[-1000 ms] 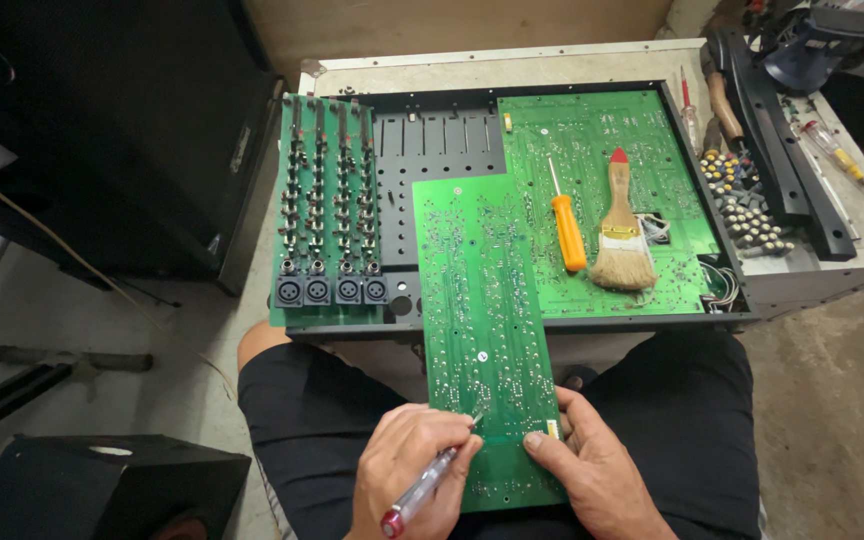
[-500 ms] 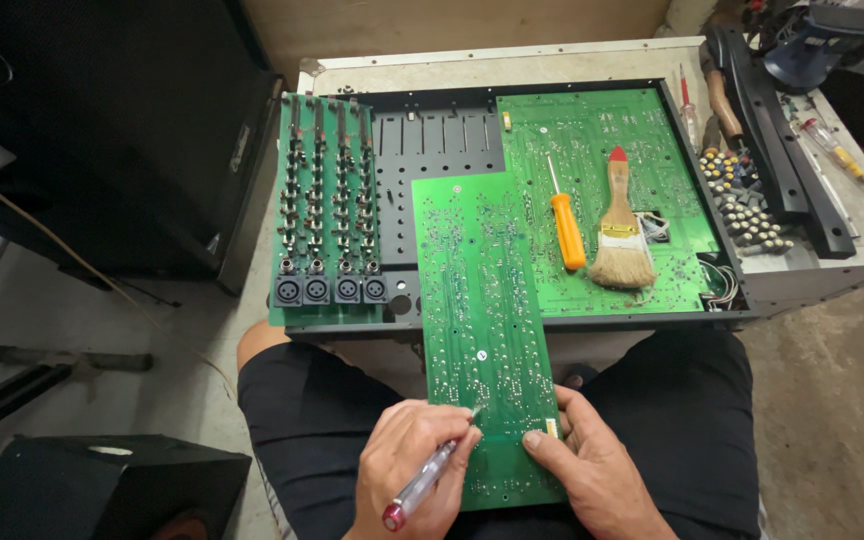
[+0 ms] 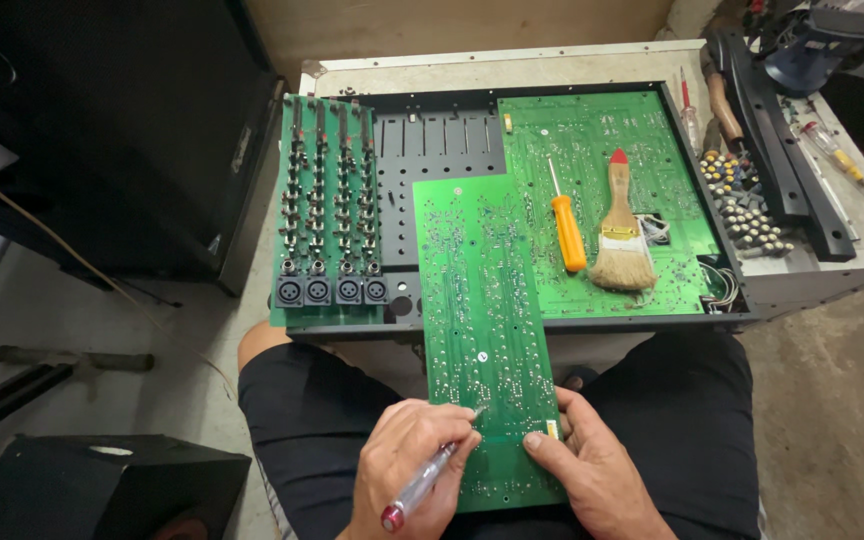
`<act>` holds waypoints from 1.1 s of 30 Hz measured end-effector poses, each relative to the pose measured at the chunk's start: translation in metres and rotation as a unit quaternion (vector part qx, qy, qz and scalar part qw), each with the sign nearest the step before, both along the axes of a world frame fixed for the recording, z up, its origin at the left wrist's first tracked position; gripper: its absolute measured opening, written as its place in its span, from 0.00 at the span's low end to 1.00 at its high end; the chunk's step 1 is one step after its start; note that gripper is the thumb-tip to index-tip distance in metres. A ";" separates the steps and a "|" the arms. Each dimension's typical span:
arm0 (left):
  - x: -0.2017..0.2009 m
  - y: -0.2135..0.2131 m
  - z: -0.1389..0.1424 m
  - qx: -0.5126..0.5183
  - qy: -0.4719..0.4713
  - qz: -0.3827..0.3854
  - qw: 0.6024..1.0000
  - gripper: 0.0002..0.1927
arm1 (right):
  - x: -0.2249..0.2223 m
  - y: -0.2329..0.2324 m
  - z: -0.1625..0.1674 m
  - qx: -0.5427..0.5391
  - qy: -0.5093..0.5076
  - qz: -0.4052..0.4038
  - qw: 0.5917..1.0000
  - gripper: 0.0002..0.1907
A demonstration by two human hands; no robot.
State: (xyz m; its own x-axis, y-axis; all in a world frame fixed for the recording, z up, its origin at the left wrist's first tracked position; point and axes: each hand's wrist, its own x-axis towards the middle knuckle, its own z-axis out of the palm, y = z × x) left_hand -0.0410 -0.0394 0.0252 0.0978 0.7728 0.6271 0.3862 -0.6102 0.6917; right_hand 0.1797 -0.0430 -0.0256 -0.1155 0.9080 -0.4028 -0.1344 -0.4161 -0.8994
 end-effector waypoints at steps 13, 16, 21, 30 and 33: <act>-0.010 0.005 0.000 0.019 0.021 -0.061 0.998 0.13 | 0.001 0.000 -0.003 0.009 0.012 0.003 1.000 0.27; -0.010 0.005 -0.001 0.012 0.017 -0.060 0.998 0.13 | 0.000 0.000 -0.003 0.018 0.027 0.003 0.999 0.28; -0.011 0.006 -0.003 0.023 0.024 -0.063 0.997 0.14 | -0.001 0.000 -0.002 0.022 0.021 0.006 1.000 0.28; -0.010 0.004 -0.003 0.027 0.038 -0.061 0.997 0.15 | -0.001 0.000 -0.002 0.010 0.039 -0.001 0.999 0.27; -0.008 0.004 -0.001 0.020 0.025 -0.047 0.998 0.13 | -0.001 0.000 -0.002 0.021 0.058 0.003 0.998 0.27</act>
State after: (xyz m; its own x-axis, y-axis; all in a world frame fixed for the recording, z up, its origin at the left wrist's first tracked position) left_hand -0.0486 -0.0353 0.0244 0.2004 0.7329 0.6502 0.3603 -0.6723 0.6467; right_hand 0.1785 -0.0428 -0.0274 -0.1645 0.9231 -0.3475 -0.2367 -0.3790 -0.8946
